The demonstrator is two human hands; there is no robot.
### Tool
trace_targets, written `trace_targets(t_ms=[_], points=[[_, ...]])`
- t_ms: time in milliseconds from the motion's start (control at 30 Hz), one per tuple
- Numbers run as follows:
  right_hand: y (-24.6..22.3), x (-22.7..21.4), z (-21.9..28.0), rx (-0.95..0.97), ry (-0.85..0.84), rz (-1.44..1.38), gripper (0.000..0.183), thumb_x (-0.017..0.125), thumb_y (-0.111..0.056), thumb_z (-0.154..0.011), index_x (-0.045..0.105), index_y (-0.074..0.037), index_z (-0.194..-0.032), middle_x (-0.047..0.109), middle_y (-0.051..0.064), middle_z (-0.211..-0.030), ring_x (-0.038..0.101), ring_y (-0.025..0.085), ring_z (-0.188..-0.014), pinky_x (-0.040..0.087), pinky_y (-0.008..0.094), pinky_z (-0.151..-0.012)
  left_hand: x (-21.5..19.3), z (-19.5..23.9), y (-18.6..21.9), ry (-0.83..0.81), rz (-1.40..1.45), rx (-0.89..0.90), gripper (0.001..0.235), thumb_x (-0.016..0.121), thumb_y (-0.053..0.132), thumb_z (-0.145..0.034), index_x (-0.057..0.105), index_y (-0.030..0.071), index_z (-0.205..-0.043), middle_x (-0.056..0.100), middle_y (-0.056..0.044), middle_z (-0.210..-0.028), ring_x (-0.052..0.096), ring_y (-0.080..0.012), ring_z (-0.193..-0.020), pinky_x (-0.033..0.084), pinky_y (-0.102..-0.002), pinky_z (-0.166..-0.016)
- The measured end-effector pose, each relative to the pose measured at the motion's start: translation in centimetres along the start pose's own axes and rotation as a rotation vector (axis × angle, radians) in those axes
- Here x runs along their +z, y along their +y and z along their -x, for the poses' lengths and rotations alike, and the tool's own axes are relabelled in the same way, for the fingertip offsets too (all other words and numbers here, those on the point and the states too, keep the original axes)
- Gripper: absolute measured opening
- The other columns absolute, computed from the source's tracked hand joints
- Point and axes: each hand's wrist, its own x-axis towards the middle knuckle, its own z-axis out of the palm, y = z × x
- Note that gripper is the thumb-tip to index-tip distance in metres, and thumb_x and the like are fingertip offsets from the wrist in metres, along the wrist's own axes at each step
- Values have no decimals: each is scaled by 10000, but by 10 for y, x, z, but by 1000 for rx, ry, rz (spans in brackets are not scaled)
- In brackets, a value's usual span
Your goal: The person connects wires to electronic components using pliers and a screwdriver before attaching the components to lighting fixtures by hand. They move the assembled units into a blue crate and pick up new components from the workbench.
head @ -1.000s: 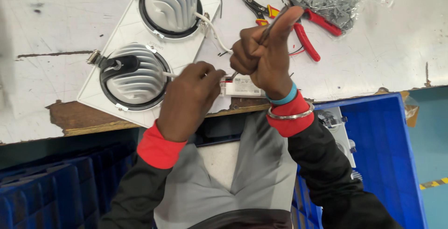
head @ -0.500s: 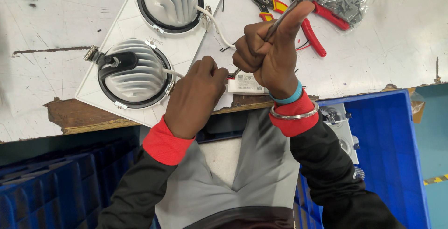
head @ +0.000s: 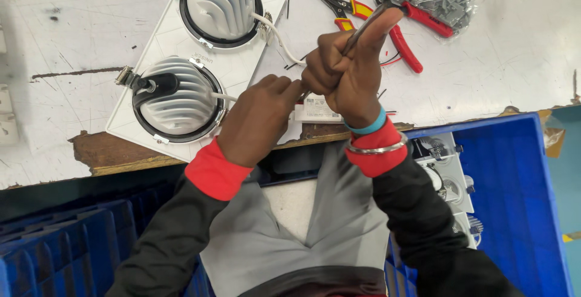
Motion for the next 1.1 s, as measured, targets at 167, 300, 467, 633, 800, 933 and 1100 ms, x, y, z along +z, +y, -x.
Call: trace_targets(t_ms=[167, 300, 467, 633, 800, 933, 1100], points=[[2, 19, 6, -148, 128, -68, 770, 283, -866, -900, 192, -150, -633, 175, -31, -520, 109, 91, -452, 104, 299, -444, -4, 0, 2, 29, -19, -71, 245, 648, -24, -792, 652, 35, -1030, 661, -86, -912, 634, -316, -926, 513, -445, -735], [-8, 28, 30, -274, 314, -184, 735, 263, -840, -911, 193, -156, -651, 158, -31, -550, 96, 126, -471, 86, 353, -466, 10, 12, 18, 59, -363, 7, 87, 663, 45, -822, 659, 55, -908, 633, -85, -899, 630, -294, -941, 532, -414, -704], [-73, -9, 99, -447, 458, 662, 670, 472, -672, -1081, 387, -92, -757, 312, 2, -639, 280, 159, -602, 264, 309, -592, 25, 38, 31, 123, -423, -59, 235, 661, 29, -804, 671, 7, -1037, 624, -102, -1026, 624, -286, -986, 535, -392, -700], [-81, -67, 117, -432, 483, 1594, 70, 678, -95, -1034, 722, -42, -1047, 710, 53, -927, 569, 265, -881, 467, 370, -779, 15, 46, 38, 197, -232, -92, 546, 616, -104, -709, 661, 6, -1242, 617, -157, -1190, 625, -355, -1043, 541, -425, -793], [-68, -102, 135, -407, 440, 1694, 223, 726, 20, -896, 777, -95, -1080, 703, 69, -999, 584, 313, -995, 489, 432, -881, 8, 58, 32, 309, 62, -212, 521, 575, -181, -801, 628, -30, -1297, 611, -196, -1258, 642, -386, -1064, 532, -432, -862], [-74, -97, 127, -405, 452, 1567, 302, 654, 117, -864, 762, -79, -1066, 708, 102, -1095, 622, 315, -1091, 504, 407, -954, 15, 56, 31, 305, 53, -183, 418, 587, -176, -787, 697, 6, -1147, 643, -180, -1209, 674, -366, -1008, 528, -422, -839], [-70, -71, 70, -801, 467, 1583, 275, 640, 141, -813, 722, -17, -1023, 735, 123, -1095, 633, 322, -1112, 490, 443, -983, 31, 46, 25, 390, 89, -233, 241, 613, -98, -867, 708, 29, -1048, 653, -141, -1066, 676, -349, -892, 534, -435, -781]])
